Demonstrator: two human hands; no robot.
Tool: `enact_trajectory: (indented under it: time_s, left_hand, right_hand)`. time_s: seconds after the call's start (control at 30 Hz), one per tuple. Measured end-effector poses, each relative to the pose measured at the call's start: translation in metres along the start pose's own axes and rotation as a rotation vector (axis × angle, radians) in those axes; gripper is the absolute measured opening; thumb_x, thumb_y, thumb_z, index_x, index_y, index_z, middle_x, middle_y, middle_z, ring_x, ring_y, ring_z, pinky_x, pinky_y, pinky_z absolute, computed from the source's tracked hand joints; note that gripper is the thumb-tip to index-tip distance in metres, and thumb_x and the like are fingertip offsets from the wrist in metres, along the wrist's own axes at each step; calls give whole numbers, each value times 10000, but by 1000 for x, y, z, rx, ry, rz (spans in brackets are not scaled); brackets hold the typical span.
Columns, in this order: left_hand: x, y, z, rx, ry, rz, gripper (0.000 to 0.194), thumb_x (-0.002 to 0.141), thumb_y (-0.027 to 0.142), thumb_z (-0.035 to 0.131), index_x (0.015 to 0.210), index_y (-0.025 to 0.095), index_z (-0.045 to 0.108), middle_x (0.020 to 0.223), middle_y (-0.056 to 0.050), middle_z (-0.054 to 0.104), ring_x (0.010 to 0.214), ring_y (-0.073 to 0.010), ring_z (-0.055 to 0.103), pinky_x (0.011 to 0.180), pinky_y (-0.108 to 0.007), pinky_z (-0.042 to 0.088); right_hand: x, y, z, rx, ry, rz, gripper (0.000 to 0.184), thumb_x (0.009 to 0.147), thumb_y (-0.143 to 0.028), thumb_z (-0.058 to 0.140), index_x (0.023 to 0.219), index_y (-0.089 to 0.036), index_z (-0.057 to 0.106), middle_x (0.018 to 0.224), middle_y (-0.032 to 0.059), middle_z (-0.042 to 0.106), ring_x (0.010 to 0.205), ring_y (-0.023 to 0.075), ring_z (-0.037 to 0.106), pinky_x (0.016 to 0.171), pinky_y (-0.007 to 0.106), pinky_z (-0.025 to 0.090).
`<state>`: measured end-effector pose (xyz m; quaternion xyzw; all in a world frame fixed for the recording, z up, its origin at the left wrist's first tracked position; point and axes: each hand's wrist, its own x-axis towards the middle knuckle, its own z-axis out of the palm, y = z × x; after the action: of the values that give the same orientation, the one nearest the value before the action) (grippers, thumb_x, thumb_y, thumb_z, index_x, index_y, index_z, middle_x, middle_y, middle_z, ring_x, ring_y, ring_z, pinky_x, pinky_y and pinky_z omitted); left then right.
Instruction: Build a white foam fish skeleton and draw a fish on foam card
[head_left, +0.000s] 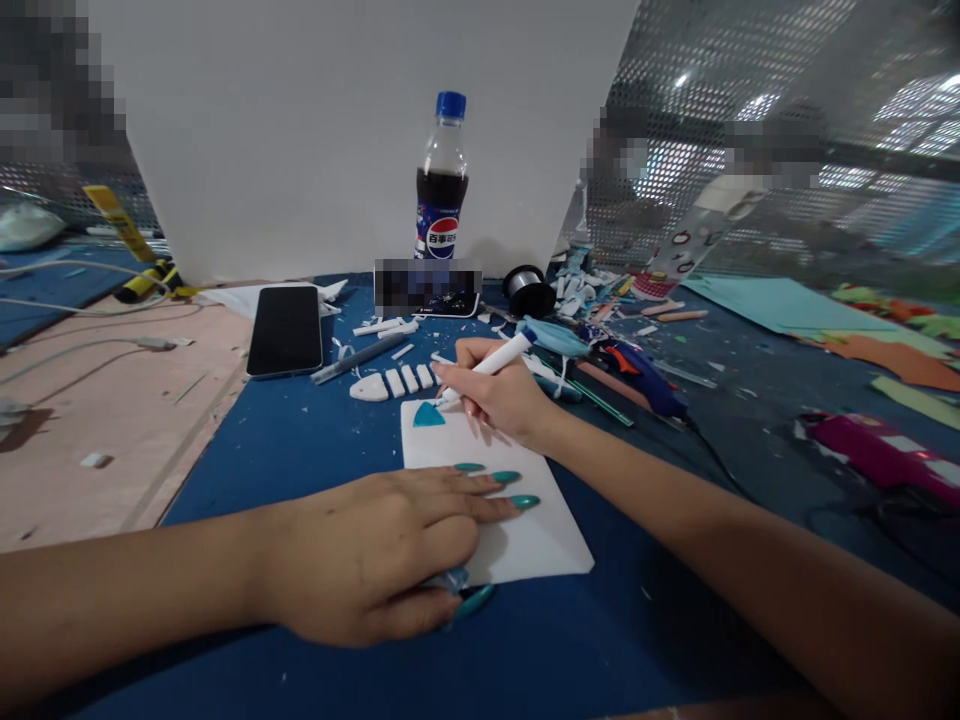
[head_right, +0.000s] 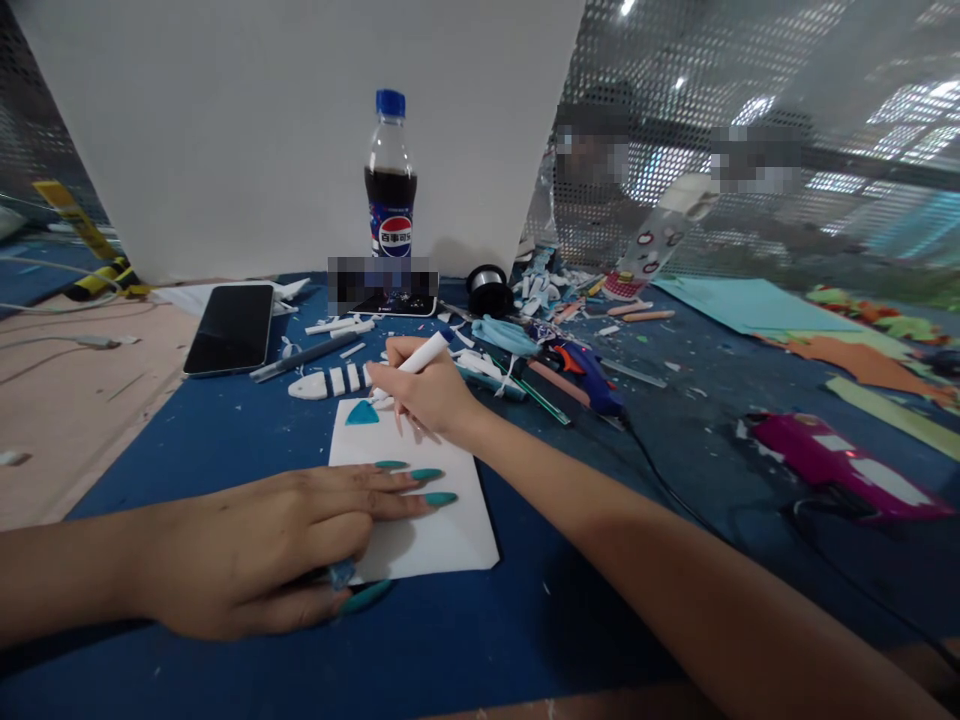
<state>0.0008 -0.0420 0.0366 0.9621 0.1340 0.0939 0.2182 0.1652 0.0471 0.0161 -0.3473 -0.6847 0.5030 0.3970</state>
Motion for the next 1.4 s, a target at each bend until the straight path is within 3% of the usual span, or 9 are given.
enact_trajectory:
  time_s: [0.27, 0.57, 0.77, 0.87, 0.97, 1.1, 1.23, 1.37, 1.4]
  left_hand:
    - [1, 0, -1, 1, 10, 4, 88, 866, 193, 488, 932, 146, 521, 1391, -192, 460, 1346, -269, 358, 1109, -403, 355]
    - [0, -1, 0, 29, -13, -12, 148, 877, 224, 490, 976, 123, 534, 1422, -176, 427, 1354, -273, 347, 1120, -396, 342]
    - [0, 0, 0, 12, -27, -19, 140, 879, 221, 486, 959, 116, 536, 1426, -181, 419, 1357, -271, 342, 1132, -382, 321]
    - [0, 0, -2, -12, -34, -17, 117, 877, 225, 493, 940, 129, 518, 1429, -182, 415, 1350, -274, 356, 1140, -386, 305]
    - [-1, 1, -3, -19, -1, -6, 64, 870, 206, 504, 906, 158, 478, 1401, -182, 457, 1319, -269, 410, 1112, -376, 341]
    - [-7, -1, 3, -12, 220, 103, 187, 867, 323, 501, 946, 173, 421, 1285, -222, 538, 1236, -294, 484, 976, -401, 443]
    - [-18, -18, 8, 148, 677, 61, 117, 883, 307, 388, 887, 191, 397, 835, -81, 539, 766, -196, 528, 665, -314, 462]
    - [-23, -42, 3, 443, 882, -404, 55, 906, 179, 332, 884, 195, 380, 742, -5, 468, 619, -138, 461, 598, -260, 426]
    - [-22, -46, 2, 466, 881, -438, 65, 911, 170, 319, 892, 192, 377, 742, -7, 478, 615, -139, 468, 592, -262, 427]
  right_hand:
    - [-4, -7, 1, 49, -206, 8, 389, 780, -306, 691, 558, -188, 395, 374, -93, 440, 301, 39, 360, 329, 176, 268]
    - [-6, -10, 6, 78, -232, 60, 384, 767, -288, 709, 564, -179, 402, 390, -110, 416, 305, 24, 373, 314, 155, 272]
    - [-3, -3, 3, 134, -156, 23, 382, 780, -293, 697, 565, -188, 400, 369, -104, 445, 286, 36, 379, 313, 166, 274]
    - [5, 2, -4, 293, -20, 54, 437, 764, -322, 708, 550, -199, 348, 322, -112, 419, 246, 31, 291, 289, 177, 188]
    - [13, 6, -11, 447, -2, 78, 492, 737, -358, 720, 511, -197, 314, 259, -112, 361, 227, 17, 222, 304, 178, 167]
    - [16, 9, -14, 474, 57, 119, 437, 681, -421, 748, 511, -188, 419, 248, -99, 371, 217, 18, 222, 293, 181, 163]
    - [14, 11, -11, 506, 154, 88, 499, 639, -453, 771, 485, -201, 369, 231, -109, 324, 197, 18, 200, 275, 189, 145]
    - [13, 8, -6, 526, 238, 20, 535, 641, -444, 772, 486, -197, 324, 285, -95, 413, 207, 9, 225, 265, 176, 134]
    - [12, 6, -5, 521, 271, 0, 524, 635, -437, 776, 492, -196, 334, 306, -90, 442, 209, 9, 238, 260, 171, 133]
